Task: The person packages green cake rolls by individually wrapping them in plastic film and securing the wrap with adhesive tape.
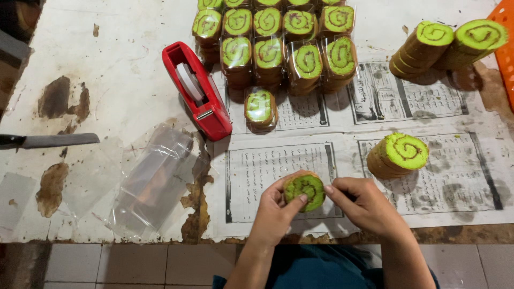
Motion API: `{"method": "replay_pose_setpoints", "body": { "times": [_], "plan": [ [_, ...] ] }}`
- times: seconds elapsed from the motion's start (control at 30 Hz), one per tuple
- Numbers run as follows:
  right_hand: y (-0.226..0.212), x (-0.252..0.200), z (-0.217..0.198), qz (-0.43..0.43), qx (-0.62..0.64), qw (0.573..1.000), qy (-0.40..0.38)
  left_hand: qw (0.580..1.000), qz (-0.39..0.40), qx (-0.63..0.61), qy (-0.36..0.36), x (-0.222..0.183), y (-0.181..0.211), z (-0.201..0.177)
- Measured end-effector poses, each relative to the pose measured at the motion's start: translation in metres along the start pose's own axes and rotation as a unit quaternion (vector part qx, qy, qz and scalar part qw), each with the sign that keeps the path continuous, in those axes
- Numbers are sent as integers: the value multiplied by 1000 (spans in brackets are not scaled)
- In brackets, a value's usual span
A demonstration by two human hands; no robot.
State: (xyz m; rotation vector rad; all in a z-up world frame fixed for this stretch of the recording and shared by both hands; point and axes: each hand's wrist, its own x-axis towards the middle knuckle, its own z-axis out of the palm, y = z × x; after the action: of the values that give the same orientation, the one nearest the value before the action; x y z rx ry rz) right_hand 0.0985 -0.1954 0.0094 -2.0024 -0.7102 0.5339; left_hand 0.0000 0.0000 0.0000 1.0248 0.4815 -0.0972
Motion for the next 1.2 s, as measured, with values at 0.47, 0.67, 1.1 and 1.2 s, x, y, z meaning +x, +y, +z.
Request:
{"method": "replay_pose_setpoints", "body": {
  "times": [0.47,0.67,1.1,1.2],
  "plan": [
    [-26,-8,-9,0,-210,974,-90,995,89,27,44,-18,-17,22],
    [-28,-4,-10,26,-126,987,-97,995,93,16,17,-15,-18,17],
    [-37,9,-2,206,90,973,49,995,7,-96,-41,-3,-9,7],
    [-14,12,7,142,170,974,52,996,-7,-82,-20,-2,2,7]
  ]
}}
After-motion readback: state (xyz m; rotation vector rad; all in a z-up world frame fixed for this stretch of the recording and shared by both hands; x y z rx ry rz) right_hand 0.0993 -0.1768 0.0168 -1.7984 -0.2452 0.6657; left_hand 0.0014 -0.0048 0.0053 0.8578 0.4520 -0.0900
